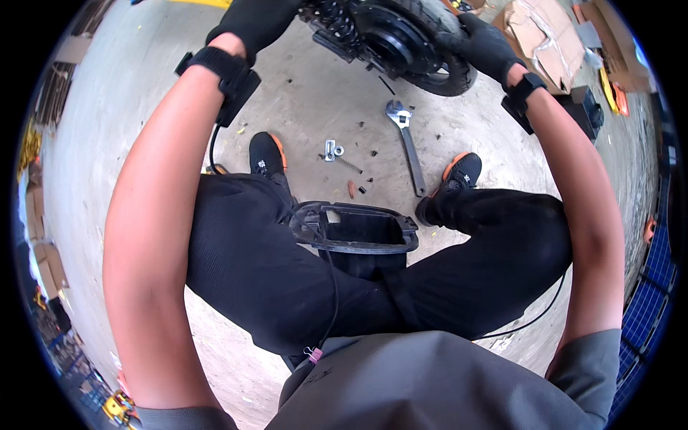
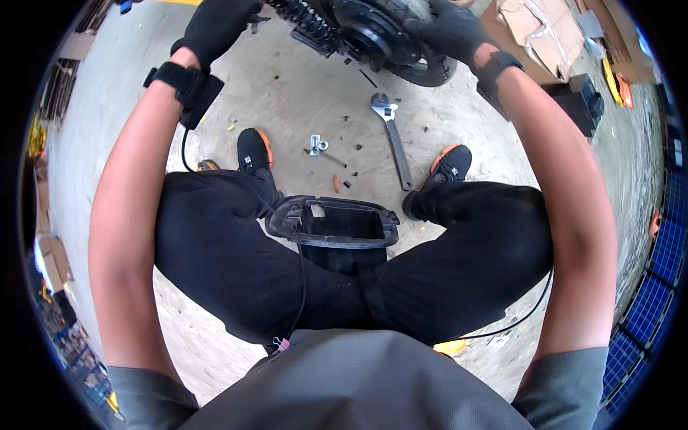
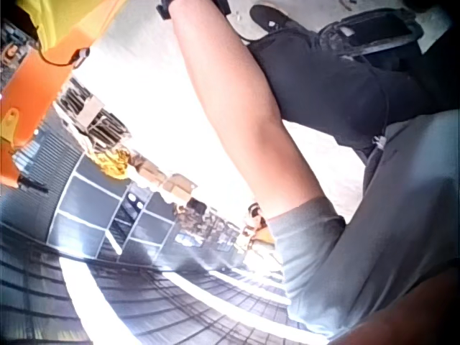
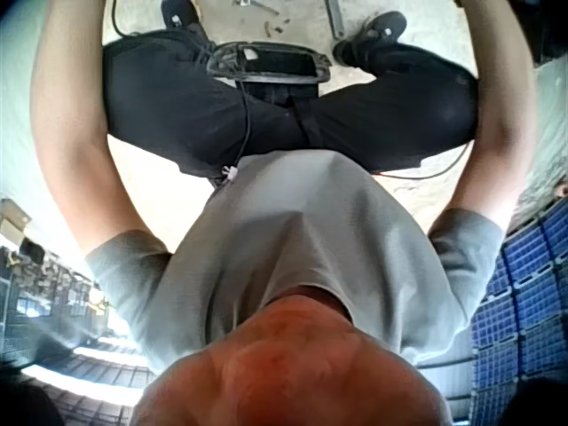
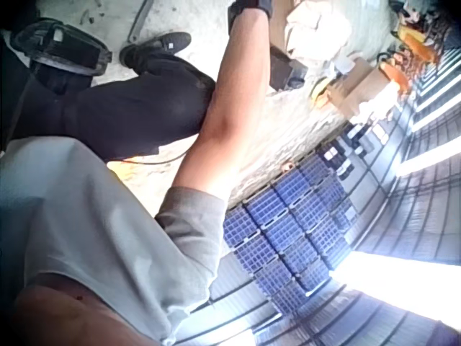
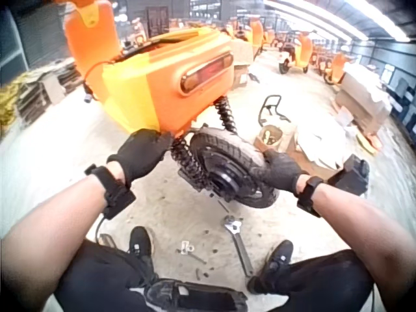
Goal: The person removes a motor wheel from a scooter frame using an adjustable wrench and by hand, then walks across a floor and places the wheel into a box.
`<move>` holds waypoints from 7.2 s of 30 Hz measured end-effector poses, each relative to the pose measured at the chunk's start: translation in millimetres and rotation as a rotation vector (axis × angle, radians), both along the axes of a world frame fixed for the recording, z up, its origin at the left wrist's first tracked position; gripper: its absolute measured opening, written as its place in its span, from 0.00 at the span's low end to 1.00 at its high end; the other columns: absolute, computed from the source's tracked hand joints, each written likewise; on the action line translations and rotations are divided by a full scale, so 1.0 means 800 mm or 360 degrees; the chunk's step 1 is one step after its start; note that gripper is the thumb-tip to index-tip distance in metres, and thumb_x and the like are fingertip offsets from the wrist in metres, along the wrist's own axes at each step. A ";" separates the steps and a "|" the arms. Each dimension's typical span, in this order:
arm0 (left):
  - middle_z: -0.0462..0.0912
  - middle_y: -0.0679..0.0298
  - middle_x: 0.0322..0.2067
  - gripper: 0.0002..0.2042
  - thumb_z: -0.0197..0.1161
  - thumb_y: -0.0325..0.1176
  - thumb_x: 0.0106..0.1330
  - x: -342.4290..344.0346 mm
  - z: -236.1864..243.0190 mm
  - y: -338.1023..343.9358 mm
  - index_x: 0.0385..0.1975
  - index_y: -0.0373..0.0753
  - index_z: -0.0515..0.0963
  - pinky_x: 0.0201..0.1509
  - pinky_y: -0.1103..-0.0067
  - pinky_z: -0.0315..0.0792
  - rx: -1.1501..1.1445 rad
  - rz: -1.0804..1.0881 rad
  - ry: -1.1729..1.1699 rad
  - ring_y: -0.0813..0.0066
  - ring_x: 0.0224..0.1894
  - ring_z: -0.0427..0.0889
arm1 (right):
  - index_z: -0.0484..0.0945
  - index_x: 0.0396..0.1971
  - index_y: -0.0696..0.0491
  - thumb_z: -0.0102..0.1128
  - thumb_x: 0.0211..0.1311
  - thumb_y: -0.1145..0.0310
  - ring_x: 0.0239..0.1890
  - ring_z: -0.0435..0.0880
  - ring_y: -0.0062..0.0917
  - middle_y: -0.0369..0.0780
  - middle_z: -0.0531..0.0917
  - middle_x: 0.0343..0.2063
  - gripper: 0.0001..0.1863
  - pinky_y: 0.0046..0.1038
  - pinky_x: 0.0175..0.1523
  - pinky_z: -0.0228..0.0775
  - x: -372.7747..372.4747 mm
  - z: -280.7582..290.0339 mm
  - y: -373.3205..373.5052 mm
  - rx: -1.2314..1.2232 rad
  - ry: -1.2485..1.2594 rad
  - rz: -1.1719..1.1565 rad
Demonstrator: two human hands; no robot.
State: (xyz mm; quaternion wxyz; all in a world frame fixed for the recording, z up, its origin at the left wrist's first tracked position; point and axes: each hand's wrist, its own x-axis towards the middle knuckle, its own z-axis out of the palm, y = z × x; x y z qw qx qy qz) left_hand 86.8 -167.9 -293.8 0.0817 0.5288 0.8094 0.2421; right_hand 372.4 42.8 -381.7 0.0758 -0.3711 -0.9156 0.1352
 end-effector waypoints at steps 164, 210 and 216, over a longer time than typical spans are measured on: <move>0.75 0.58 0.55 0.28 0.58 0.23 0.57 0.011 -0.487 0.126 0.60 0.40 0.64 0.61 0.72 0.69 0.0151 -0.0206 -0.2200 0.64 0.58 0.73 | 0.70 0.52 0.64 0.66 0.54 0.50 0.39 0.81 0.43 0.51 0.78 0.37 0.35 0.36 0.43 0.74 -0.012 -0.037 -0.007 0.0280 0.0888 0.0174; 0.71 0.57 0.60 0.27 0.64 0.48 0.63 0.120 -0.353 0.060 0.59 0.44 0.68 0.68 0.47 0.56 0.0742 0.0342 -0.3277 0.58 0.63 0.68 | 0.71 0.52 0.60 0.51 0.65 0.48 0.45 0.80 0.47 0.54 0.79 0.43 0.29 0.39 0.49 0.72 -0.012 -0.017 0.001 -0.0404 0.0921 0.0100; 0.71 0.56 0.59 0.24 0.60 0.45 0.66 0.124 -0.308 0.078 0.60 0.45 0.68 0.65 0.44 0.58 0.0709 0.0277 -0.3435 0.55 0.62 0.68 | 0.71 0.52 0.60 0.52 0.64 0.49 0.43 0.81 0.47 0.54 0.79 0.42 0.29 0.40 0.47 0.73 -0.010 -0.028 0.001 -0.0304 0.0949 0.0080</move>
